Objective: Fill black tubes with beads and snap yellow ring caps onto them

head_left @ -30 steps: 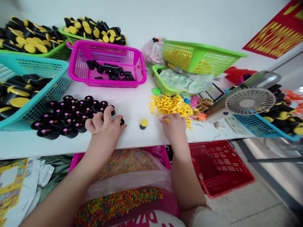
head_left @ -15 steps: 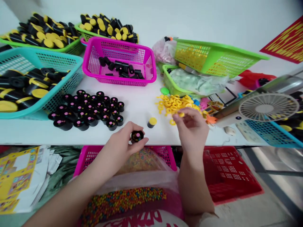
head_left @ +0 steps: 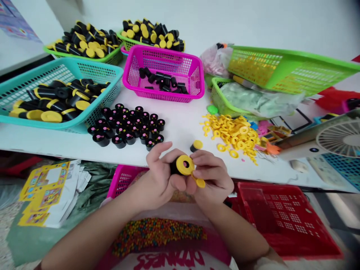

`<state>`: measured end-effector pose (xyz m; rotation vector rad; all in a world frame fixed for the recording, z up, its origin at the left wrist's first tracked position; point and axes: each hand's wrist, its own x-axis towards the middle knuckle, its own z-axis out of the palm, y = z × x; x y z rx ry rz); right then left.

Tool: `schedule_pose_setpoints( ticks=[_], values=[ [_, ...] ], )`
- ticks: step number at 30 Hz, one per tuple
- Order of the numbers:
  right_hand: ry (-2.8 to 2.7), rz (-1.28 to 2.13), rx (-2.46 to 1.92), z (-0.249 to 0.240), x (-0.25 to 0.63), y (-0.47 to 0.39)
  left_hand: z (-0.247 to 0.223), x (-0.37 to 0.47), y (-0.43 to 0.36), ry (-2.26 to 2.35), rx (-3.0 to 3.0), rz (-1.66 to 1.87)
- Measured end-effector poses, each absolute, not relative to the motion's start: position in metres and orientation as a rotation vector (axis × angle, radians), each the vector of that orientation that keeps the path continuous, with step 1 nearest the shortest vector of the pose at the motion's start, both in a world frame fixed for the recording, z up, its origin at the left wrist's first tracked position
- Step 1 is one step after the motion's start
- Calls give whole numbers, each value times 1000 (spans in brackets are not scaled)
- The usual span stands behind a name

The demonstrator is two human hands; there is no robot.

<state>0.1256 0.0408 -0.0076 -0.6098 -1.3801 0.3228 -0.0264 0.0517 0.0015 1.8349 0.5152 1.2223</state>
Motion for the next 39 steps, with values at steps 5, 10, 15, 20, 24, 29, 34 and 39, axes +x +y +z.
schedule_pose_setpoints(
  ticks=[5,10,15,20,24,29,34,39],
  values=[
    [-1523,256,-610,-7,129,44,3,-25,50,381,1811,1244],
    [-1649,188,-639,-5,136,43,4,-20,38,465,1446,1207],
    [-1839,70,-539,-3,136,49,6,-19,31,446,995,1050],
    [-1839,100,-536,-1,132,47,18,-14,29,527,753,923],
    [-1832,71,-607,3,132,36,24,-8,27,526,667,861],
    [-1818,503,-660,12,146,34,11,-12,26,491,1045,1018],
    [-1527,1054,-584,16,152,40,16,-29,37,545,2033,1028],
    [-1167,1882,-755,8,146,41,29,-41,48,697,2496,870]
  ],
)
